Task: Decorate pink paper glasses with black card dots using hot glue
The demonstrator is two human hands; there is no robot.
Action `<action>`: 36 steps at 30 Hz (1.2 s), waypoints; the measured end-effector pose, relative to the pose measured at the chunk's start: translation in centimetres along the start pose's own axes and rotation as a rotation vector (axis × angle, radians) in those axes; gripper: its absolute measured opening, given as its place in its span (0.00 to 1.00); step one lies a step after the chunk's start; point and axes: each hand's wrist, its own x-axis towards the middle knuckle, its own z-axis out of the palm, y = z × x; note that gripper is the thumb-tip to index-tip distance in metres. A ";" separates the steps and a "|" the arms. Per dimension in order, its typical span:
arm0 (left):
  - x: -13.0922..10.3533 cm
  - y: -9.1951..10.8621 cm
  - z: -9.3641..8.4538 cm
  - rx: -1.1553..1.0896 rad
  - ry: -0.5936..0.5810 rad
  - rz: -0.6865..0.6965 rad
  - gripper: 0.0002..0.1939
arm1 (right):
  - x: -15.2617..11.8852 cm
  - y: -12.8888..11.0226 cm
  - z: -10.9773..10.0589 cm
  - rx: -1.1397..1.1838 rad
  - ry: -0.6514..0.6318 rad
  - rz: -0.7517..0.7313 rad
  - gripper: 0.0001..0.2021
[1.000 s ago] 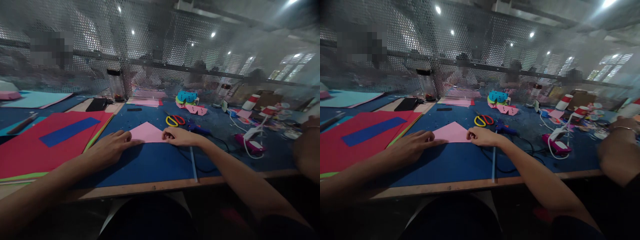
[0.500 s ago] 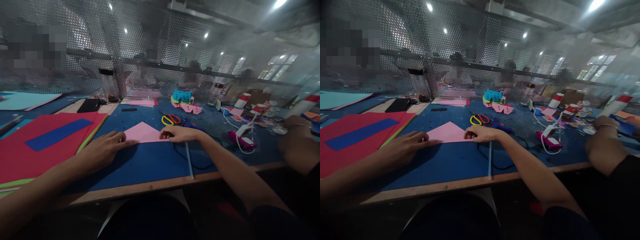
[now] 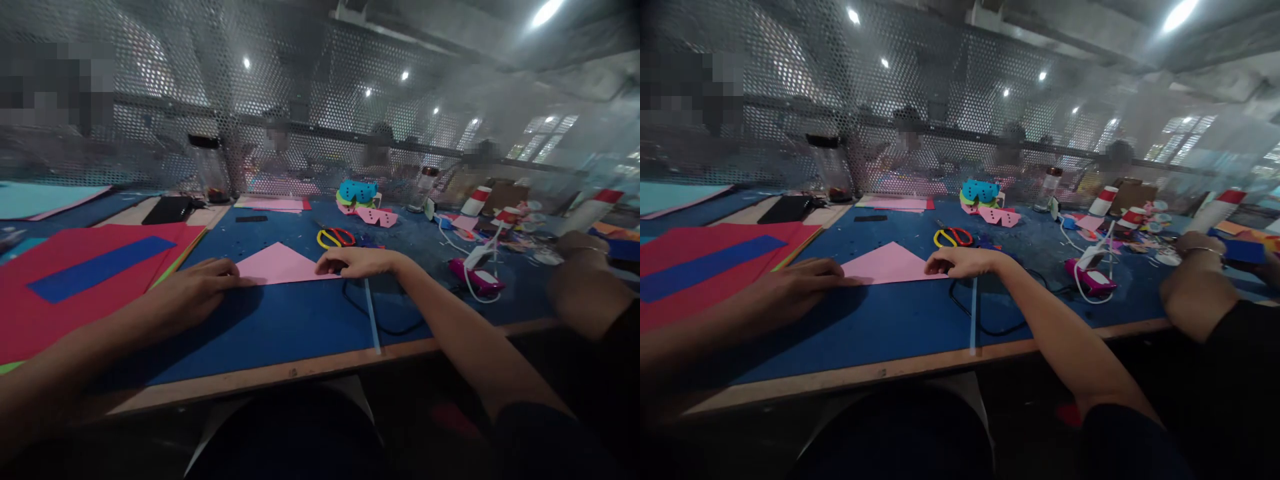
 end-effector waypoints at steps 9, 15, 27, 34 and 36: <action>0.5 -0.6 0.5 -0.069 0.100 0.033 0.18 | 1.1 -0.4 1.5 -0.067 0.191 -0.009 0.12; 0.7 -1.4 1.1 -0.100 0.119 -0.054 0.16 | 1.8 0.2 2.1 -0.181 0.240 -0.045 0.09; 0.7 -1.2 1.1 -0.156 0.137 -0.071 0.14 | 1.6 -0.2 2.5 -0.320 0.289 -0.050 0.06; 0.7 -1.3 1.1 -0.164 0.126 -0.048 0.11 | 1.8 -0.4 2.4 -0.370 0.307 -0.036 0.03; 0.7 -1.4 1.1 -0.160 0.128 -0.051 0.11 | 1.8 -0.4 2.3 -0.354 0.298 -0.026 0.04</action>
